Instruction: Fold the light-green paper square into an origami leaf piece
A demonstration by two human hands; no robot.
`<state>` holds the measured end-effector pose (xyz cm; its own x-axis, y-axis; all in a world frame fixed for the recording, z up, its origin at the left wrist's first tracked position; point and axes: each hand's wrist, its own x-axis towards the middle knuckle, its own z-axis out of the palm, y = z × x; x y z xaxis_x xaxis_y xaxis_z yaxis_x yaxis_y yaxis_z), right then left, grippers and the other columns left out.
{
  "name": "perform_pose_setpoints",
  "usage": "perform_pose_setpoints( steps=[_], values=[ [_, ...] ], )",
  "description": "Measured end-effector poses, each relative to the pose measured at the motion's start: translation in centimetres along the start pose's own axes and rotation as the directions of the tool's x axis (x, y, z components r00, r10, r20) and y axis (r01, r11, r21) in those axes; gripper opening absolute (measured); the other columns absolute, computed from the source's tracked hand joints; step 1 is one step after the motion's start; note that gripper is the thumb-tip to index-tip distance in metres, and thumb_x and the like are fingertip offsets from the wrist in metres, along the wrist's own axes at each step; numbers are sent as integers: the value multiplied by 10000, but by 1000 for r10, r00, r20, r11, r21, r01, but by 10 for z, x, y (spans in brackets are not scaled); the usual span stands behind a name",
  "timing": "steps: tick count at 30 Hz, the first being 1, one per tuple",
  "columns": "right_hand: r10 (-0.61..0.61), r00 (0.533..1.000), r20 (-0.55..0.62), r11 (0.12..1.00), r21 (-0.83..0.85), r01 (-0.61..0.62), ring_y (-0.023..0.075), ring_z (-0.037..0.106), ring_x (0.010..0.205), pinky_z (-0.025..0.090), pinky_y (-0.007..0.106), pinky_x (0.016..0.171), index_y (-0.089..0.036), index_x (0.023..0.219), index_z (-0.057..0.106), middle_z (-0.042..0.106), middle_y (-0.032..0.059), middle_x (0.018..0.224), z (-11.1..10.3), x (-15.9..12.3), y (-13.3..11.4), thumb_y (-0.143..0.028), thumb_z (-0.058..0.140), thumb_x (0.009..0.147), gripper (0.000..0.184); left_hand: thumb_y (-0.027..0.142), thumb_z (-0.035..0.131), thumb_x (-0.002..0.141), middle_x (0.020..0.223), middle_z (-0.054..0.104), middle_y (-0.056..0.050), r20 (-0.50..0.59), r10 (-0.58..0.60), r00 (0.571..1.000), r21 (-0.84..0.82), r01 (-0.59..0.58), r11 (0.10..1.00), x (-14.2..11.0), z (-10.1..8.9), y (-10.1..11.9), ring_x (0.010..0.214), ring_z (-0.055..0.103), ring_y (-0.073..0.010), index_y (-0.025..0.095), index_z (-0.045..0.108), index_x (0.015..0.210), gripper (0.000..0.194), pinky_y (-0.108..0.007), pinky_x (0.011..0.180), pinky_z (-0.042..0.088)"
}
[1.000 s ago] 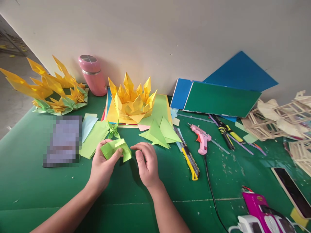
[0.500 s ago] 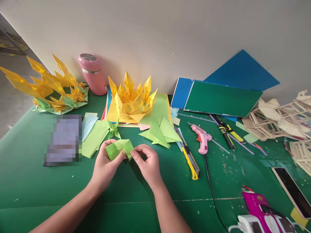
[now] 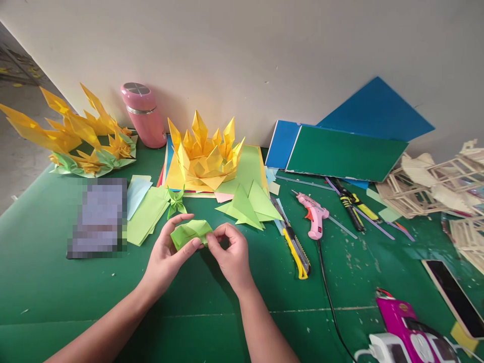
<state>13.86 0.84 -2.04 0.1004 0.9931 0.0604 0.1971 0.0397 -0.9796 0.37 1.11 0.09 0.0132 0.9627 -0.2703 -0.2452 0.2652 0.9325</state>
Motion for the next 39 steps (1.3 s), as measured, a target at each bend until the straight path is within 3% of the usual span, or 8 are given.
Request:
perform_pose_setpoints(
  steps=[3,6,12,16,22,27,31,39],
  values=[
    [-44,998,38,998,-51,45,124,462,597,407,248,574,-204,606,469,473,-31,621,-1,0,-2,-267,589,790,228,379,754,644,679,587,27,9,49,999,161,-50,986,1,-5,3,572,541,-140,245,621,1068,464,-260,573,455],
    [-114,991,76,988,-96,121,130,464,607,415,254,584,-206,606,469,471,-29,624,-3,1,-5,-236,578,775,203,419,713,677,605,552,29,-14,98,995,263,-91,960,4,-9,5,533,477,-129,239,703,935,315,-246,542,416],
    [11,999,39,997,74,-13,126,492,594,432,242,553,-197,698,557,543,-10,652,-6,1,-2,-325,564,802,165,496,706,656,602,602,2,21,-13,1000,144,10,990,8,-7,2,533,513,-132,186,688,766,330,-235,508,414],
    [60,998,-32,984,172,-54,107,434,528,393,227,496,-201,649,544,496,-29,583,-7,3,0,-379,598,765,220,507,730,617,580,579,7,18,-41,999,104,39,994,9,-5,2,543,506,-125,171,677,682,347,-238,525,434],
    [61,998,7,983,174,-61,91,408,496,367,213,470,-195,610,523,469,-46,553,-6,4,-4,-335,625,743,218,497,734,633,637,639,-10,44,-84,995,72,81,994,9,-7,2,540,549,-138,182,685,874,399,-250,523,453],
    [67,997,27,984,162,-71,95,442,522,390,217,500,-192,617,524,492,-41,574,-6,2,-4,-314,635,748,210,512,732,633,721,692,-53,12,-39,999,142,37,989,11,-7,1,649,604,-173,170,709,727,355,-263,606,483],
    [74,997,26,982,171,-78,93,423,509,383,220,497,-193,616,525,475,-45,561,-6,2,-4,-335,634,753,225,556,715,633,585,628,-14,14,-63,998,166,60,984,12,-8,0,535,532,-135,164,703,672,395,-245,534,445],
    [139,989,55,967,207,-148,97,403,487,350,228,476,-192,611,563,462,-44,525,-8,3,-2,-421,665,739,282,568,749,577,649,690,-37,9,-150,989,97,149,984,15,-11,-2,608,594,-160,145,722,727,450,-276,614,492]
  ],
)
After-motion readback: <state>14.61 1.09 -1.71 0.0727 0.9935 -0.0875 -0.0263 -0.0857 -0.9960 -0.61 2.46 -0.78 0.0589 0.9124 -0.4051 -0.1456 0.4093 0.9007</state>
